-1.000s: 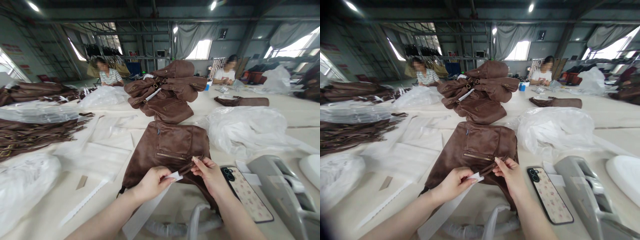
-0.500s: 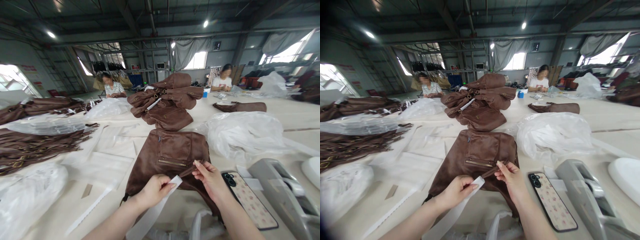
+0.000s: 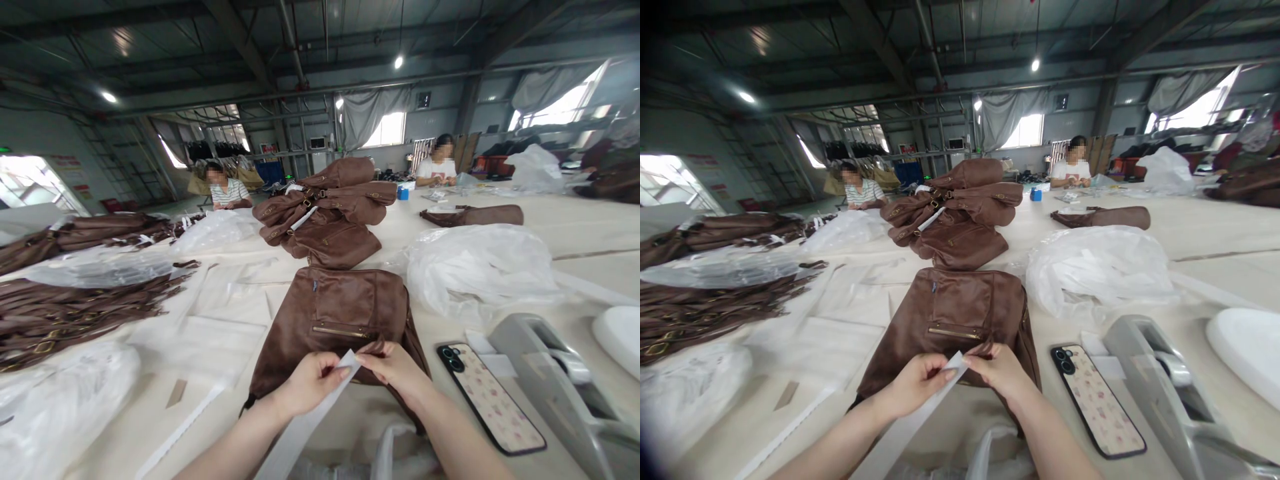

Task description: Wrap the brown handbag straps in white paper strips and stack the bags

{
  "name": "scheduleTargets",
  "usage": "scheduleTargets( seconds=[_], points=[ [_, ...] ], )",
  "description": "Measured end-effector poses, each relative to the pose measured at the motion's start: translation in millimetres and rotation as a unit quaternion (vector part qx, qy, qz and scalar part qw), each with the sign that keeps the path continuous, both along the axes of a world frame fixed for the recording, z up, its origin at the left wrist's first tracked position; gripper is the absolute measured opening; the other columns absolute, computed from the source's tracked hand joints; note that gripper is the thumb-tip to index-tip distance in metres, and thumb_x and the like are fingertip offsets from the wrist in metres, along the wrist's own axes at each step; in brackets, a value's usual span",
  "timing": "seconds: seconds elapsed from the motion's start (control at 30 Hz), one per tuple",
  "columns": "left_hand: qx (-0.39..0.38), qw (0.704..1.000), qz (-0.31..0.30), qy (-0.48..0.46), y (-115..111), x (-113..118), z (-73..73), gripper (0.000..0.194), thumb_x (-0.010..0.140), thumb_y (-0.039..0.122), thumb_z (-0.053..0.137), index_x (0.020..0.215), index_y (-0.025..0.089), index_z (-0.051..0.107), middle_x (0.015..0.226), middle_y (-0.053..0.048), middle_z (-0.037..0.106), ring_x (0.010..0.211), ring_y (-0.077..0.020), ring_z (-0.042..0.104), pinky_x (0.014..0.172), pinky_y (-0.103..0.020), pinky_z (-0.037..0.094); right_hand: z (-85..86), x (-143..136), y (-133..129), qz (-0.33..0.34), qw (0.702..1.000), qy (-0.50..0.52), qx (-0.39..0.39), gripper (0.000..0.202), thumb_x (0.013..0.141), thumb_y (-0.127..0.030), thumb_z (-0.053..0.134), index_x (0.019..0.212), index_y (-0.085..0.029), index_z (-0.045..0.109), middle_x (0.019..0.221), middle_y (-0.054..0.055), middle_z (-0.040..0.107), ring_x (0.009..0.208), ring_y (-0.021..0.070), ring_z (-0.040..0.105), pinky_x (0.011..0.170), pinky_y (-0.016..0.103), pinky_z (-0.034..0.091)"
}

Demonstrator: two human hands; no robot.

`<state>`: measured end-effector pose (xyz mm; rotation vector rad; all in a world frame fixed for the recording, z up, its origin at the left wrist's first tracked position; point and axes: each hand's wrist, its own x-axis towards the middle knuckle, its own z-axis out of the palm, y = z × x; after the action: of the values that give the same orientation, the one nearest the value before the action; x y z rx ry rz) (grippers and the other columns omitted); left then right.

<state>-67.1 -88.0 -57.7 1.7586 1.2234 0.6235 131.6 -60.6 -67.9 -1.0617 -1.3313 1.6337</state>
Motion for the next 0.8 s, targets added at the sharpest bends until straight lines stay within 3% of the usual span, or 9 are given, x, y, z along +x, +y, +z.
scheduleTargets(
  seconds=[0.23,0.37,0.5,0.6,0.7,0.8],
  points=[
    [-0.064,0.995,-0.038,0.069,1,-3,30.1,0.052,0.077,0.065,0.050,0.066,0.014,0.053,0.061,0.004,0.039,0.057,-0.0085,0.033,0.050,-0.020,0.024,3.1,10,0,-0.054,0.984,0.120,-0.122,0.047,0.071,-0.059,0.065,0.081,-0.013,0.068,0.049,-0.006,0.047,0.037,0.0049,0.040,0.035,0.018,0.024],
    [-0.107,0.993,-0.025,0.045,-4,-2,44.4,0.055,0.075,0.068,0.050,0.066,0.014,0.052,0.060,0.004,0.036,0.057,-0.0085,0.029,0.049,-0.021,0.022,1.7,6,-3,-0.046,0.991,0.079,-0.100,0.039,0.068,-0.053,0.070,0.076,-0.015,0.066,0.054,-0.003,0.057,0.041,0.0065,0.051,0.037,0.016,0.032],
    [-0.121,0.992,0.008,0.036,-2,4,42.4,0.055,0.074,0.068,0.051,0.067,0.014,0.055,0.059,0.004,0.036,0.056,-0.0088,0.029,0.049,-0.021,0.022,0.5,-3,-10,0.012,0.999,-0.025,-0.038,0.037,0.071,-0.049,0.069,0.067,-0.013,0.063,0.064,0.004,0.068,0.046,0.0086,0.057,0.038,0.016,0.036],
    [-0.085,0.993,0.019,0.076,3,8,35.2,0.056,0.074,0.069,0.049,0.061,0.014,0.052,0.057,0.004,0.035,0.057,-0.0094,0.031,0.050,-0.022,0.023,0.3,-7,-11,0.028,0.996,-0.080,-0.011,0.037,0.076,-0.049,0.063,0.067,-0.013,0.061,0.069,0.007,0.070,0.047,0.0104,0.060,0.037,0.017,0.038],
    [-0.054,0.991,0.025,0.124,7,10,31.6,0.057,0.075,0.069,0.046,0.056,0.015,0.049,0.055,0.004,0.034,0.054,-0.0091,0.031,0.049,-0.023,0.022,0.6,-5,-8,-0.056,0.993,-0.105,-0.003,0.038,0.080,-0.050,0.057,0.089,-0.013,0.060,0.068,0.005,0.068,0.046,0.0130,0.062,0.037,0.020,0.041],
    [-0.095,0.986,0.005,0.138,6,10,35.9,0.058,0.074,0.072,0.045,0.058,0.016,0.048,0.053,0.005,0.034,0.050,-0.0086,0.032,0.047,-0.022,0.023,-1.4,0,-3,-0.153,0.979,-0.116,0.066,0.047,0.079,-0.041,0.062,0.115,-0.014,0.051,0.070,0.002,0.067,0.051,0.0147,0.064,0.045,0.023,0.048]
  ],
)
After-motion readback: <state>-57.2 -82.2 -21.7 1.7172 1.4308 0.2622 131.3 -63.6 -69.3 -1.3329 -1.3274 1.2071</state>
